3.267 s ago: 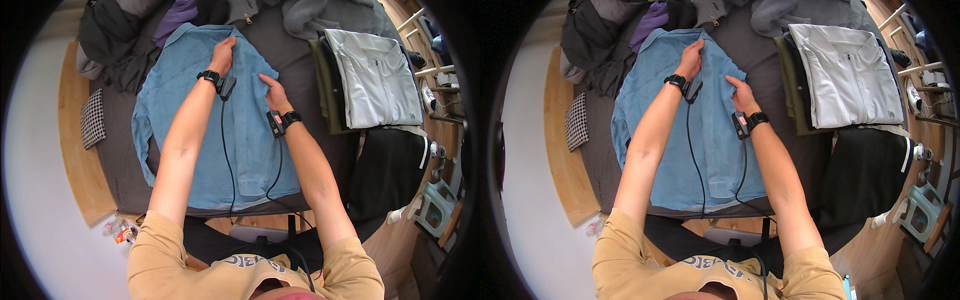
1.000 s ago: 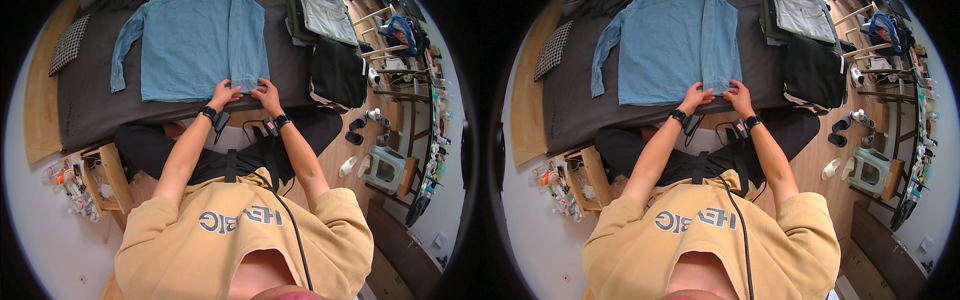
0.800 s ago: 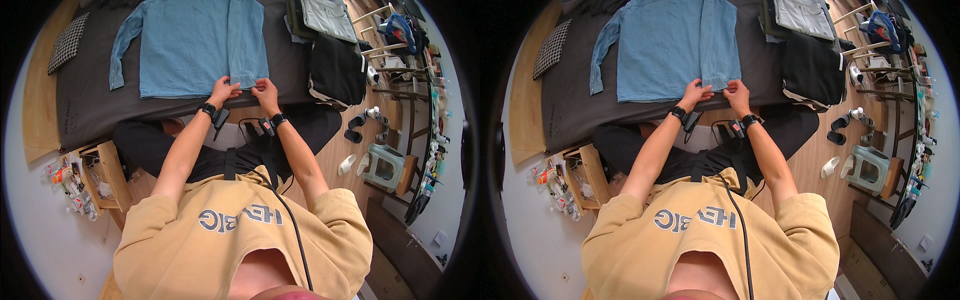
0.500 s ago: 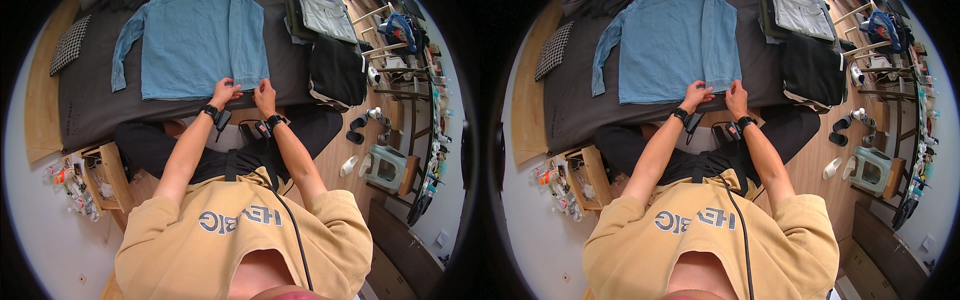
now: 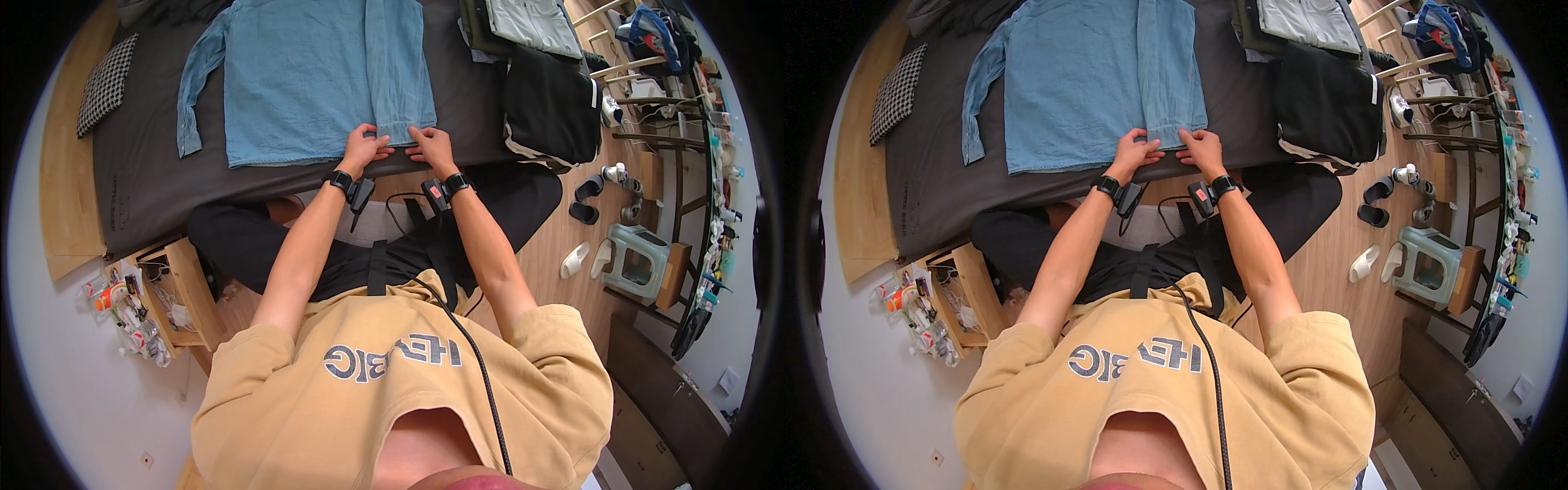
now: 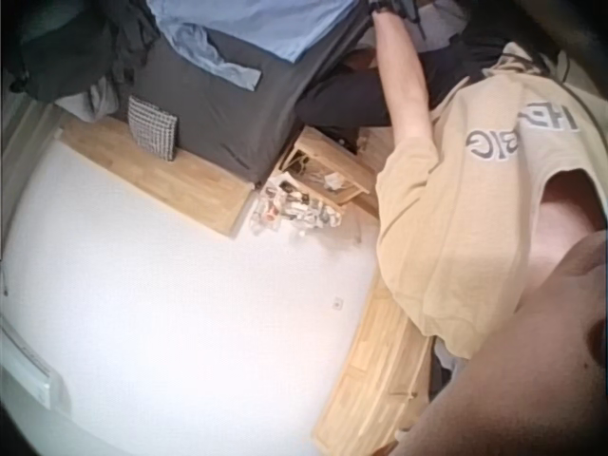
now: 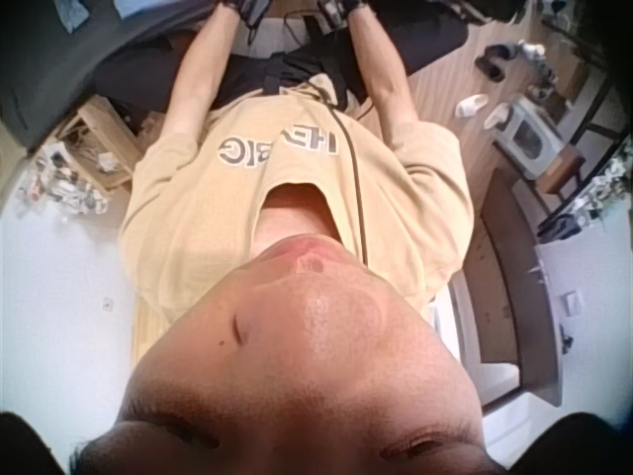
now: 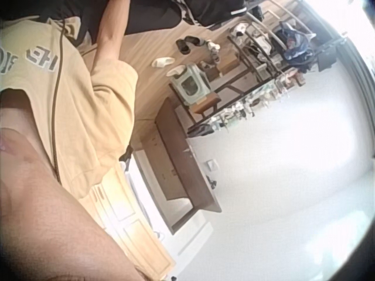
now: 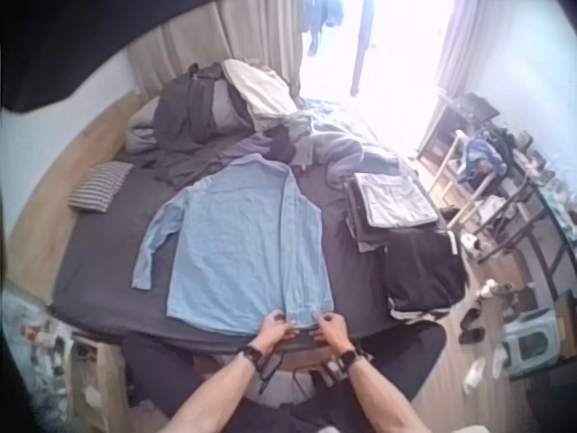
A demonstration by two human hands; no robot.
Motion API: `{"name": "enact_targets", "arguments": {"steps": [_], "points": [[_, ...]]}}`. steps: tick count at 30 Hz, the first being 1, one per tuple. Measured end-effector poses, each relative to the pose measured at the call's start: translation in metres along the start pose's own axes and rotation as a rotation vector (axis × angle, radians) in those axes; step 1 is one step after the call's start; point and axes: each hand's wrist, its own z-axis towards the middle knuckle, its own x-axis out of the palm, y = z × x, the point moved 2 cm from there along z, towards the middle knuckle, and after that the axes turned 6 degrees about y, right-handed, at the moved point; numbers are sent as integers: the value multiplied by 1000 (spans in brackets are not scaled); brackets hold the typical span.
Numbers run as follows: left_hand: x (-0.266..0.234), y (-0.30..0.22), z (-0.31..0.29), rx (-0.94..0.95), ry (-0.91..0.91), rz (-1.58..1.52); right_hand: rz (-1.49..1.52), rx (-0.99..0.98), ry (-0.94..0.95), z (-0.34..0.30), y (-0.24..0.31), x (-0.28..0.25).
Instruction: The person folds a light-colored short-sleeved shirt, then a pair of black pants, and finally a blue long-sleeved shirt on a bed. Each item is smoothed, folded in half, and placed in a growing stack on the bed.
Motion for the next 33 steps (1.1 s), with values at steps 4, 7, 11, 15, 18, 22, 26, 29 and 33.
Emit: {"name": "enact_targets", "arguments": {"steps": [4,7,11,15,18,22,26,29,33], "points": [[0,2,1,9,-11,-17,57,-85,31,5,-11,-2],[-1,4,2,14,-6,-27,146,-83,33,5,-18,-6],[0,6,0,43,-6,2,99,-34,-2,1,-19,-10],[1,6,-10,67,-23,153,-44,23,-42,-7,-16,-16],[-2,4,-21,7,-8,139,-7,-3,13,-12,-12,-16],[-6,-2,-30,-47,-2,129,-39,12,113,-14,-7,-15],[-9,-12,-31,-63,-4,160,-232,52,188,-12,3,-17],[-13,-21,-33,166,-32,229,-236,-161,217,-12,13,-15],[-18,-22,-38,260,-93,325,-236,-89,228,-14,10,-6]]}}
